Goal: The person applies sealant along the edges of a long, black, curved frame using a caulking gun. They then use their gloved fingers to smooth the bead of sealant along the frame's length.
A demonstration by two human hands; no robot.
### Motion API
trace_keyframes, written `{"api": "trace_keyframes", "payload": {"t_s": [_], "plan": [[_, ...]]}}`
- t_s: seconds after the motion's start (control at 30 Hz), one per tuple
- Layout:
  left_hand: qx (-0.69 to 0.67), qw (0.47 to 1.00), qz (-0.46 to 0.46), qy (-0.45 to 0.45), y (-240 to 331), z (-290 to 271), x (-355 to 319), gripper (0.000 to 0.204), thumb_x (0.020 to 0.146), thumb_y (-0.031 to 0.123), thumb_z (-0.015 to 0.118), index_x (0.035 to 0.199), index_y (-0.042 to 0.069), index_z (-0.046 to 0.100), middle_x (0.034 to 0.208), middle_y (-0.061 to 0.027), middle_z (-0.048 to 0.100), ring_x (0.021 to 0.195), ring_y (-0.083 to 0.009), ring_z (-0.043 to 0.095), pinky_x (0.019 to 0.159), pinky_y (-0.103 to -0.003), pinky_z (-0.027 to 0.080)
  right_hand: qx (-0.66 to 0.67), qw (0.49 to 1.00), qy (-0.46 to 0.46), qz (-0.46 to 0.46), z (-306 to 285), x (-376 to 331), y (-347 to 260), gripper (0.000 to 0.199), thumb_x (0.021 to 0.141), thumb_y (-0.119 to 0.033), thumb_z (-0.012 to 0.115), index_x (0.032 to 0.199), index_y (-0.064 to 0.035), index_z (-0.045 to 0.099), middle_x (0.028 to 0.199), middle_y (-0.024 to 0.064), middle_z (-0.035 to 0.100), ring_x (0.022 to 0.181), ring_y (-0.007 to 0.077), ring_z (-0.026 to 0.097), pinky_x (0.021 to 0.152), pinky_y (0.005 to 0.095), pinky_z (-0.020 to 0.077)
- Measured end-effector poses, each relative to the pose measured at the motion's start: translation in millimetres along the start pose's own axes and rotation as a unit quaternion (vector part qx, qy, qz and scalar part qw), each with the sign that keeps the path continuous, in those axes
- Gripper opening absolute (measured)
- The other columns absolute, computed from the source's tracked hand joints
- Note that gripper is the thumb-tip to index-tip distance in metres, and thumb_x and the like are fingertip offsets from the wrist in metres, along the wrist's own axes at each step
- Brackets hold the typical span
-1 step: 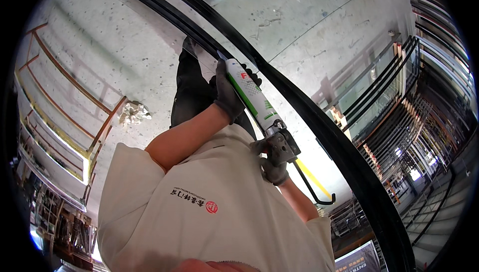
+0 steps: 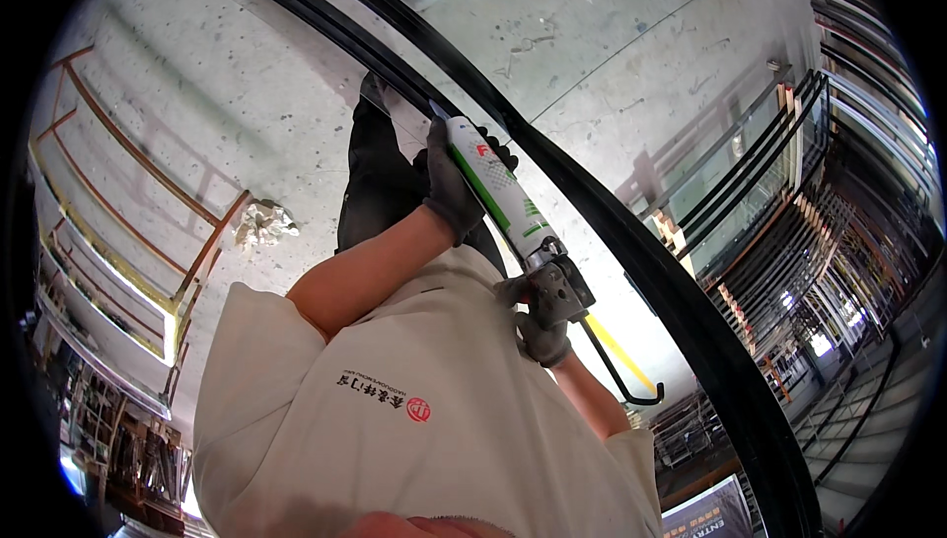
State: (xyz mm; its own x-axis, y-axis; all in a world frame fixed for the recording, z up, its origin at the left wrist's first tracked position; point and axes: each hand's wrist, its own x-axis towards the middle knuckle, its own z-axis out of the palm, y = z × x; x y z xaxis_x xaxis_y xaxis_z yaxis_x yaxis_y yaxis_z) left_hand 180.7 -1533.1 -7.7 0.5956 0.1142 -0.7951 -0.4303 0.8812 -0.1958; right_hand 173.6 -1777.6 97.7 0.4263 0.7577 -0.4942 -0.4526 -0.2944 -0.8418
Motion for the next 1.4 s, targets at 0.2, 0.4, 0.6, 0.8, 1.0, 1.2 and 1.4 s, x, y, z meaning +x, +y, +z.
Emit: {"api": "trace_keyframes", "payload": {"t_s": [0.2,0.4,0.6,0.8,1.0,1.2,1.4], "plan": [[-0.001,1.0,-0.015,-0.001,-11,-7,0,0.065,0.087,0.074,0.051,0.097,0.01,0.053,0.084,-0.0101,0.057,0.082,-0.0308,0.064,0.085,-0.051,0.054,0.009,0.995,0.083,0.047,14,-3,-18,0.028,0.073,-0.015,0.061,0.096,-0.0007,0.057,0.089,0.0094,0.055,0.09,0.0262,0.055,0.092,0.0466,0.0434],[0.014,0.999,-0.038,0.004,-23,-14,0,0.069,0.087,0.076,0.049,0.1,0.008,0.051,0.088,-0.0128,0.056,0.086,-0.0346,0.064,0.086,-0.054,0.053,0.023,0.993,0.101,0.062,11,-19,-21,0.031,0.074,-0.015,0.062,0.101,-0.0015,0.057,0.089,0.0091,0.055,0.09,0.0256,0.055,0.091,0.0459,0.0442],[0.02,0.998,-0.061,0.02,-33,-15,-4,0.066,0.086,0.075,0.049,0.094,0.01,0.056,0.086,-0.0126,0.06,0.088,-0.0345,0.065,0.089,-0.053,0.051,0.044,0.994,0.082,0.054,-3,-33,-14,0.038,0.074,-0.008,0.06,0.11,0.0,0.056,0.097,0.0112,0.06,0.095,0.0261,0.059,0.089,0.0423,0.0469],[0.024,0.996,-0.082,0.023,-41,-18,-6,0.066,0.085,0.075,0.05,0.097,0.01,0.056,0.09,-0.0138,0.061,0.091,-0.0359,0.065,0.09,-0.055,0.05,0.048,0.993,0.092,0.054,-5,-44,-18,0.037,0.072,-0.003,0.058,0.108,0.0011,0.057,0.098,0.013,0.062,0.095,0.0267,0.061,0.087,0.0403,0.0483],[0.025,0.994,-0.101,0.016,-48,-23,-6,0.068,0.085,0.075,0.05,0.101,0.009,0.054,0.093,-0.0158,0.062,0.092,-0.0366,0.065,0.088,-0.055,0.051,0.038,0.993,0.095,0.067,-4,-50,-25,0.036,0.069,-0.002,0.053,0.105,0.0032,0.056,0.098,0.0146,0.062,0.092,0.0269,0.06,0.087,0.041,0.0483],[0.043,0.992,-0.113,0.029,-56,-28,-7,0.073,0.084,0.078,0.049,0.105,0.009,0.053,0.097,-0.0183,0.063,0.096,-0.0381,0.065,0.088,-0.056,0.051,0.002,0.995,0.08,0.053,-6,-55,-31,0.031,0.075,-0.007,0.054,0.103,0.0037,0.056,0.094,0.0131,0.06,0.092,0.0258,0.059,0.092,0.0417,0.0472],[0.049,0.991,-0.123,0.027,-62,-33,-7,0.074,0.084,0.08,0.048,0.105,0.009,0.053,0.099,-0.0196,0.063,0.098,-0.0396,0.064,0.09,-0.058,0.05,-0.015,0.994,0.093,0.062,-3,-62,-37,0.026,0.081,-0.009,0.055,0.104,0.0033,0.056,0.093,0.0113,0.059,0.093,0.025,0.059,0.096,0.0432,0.0467]]}}
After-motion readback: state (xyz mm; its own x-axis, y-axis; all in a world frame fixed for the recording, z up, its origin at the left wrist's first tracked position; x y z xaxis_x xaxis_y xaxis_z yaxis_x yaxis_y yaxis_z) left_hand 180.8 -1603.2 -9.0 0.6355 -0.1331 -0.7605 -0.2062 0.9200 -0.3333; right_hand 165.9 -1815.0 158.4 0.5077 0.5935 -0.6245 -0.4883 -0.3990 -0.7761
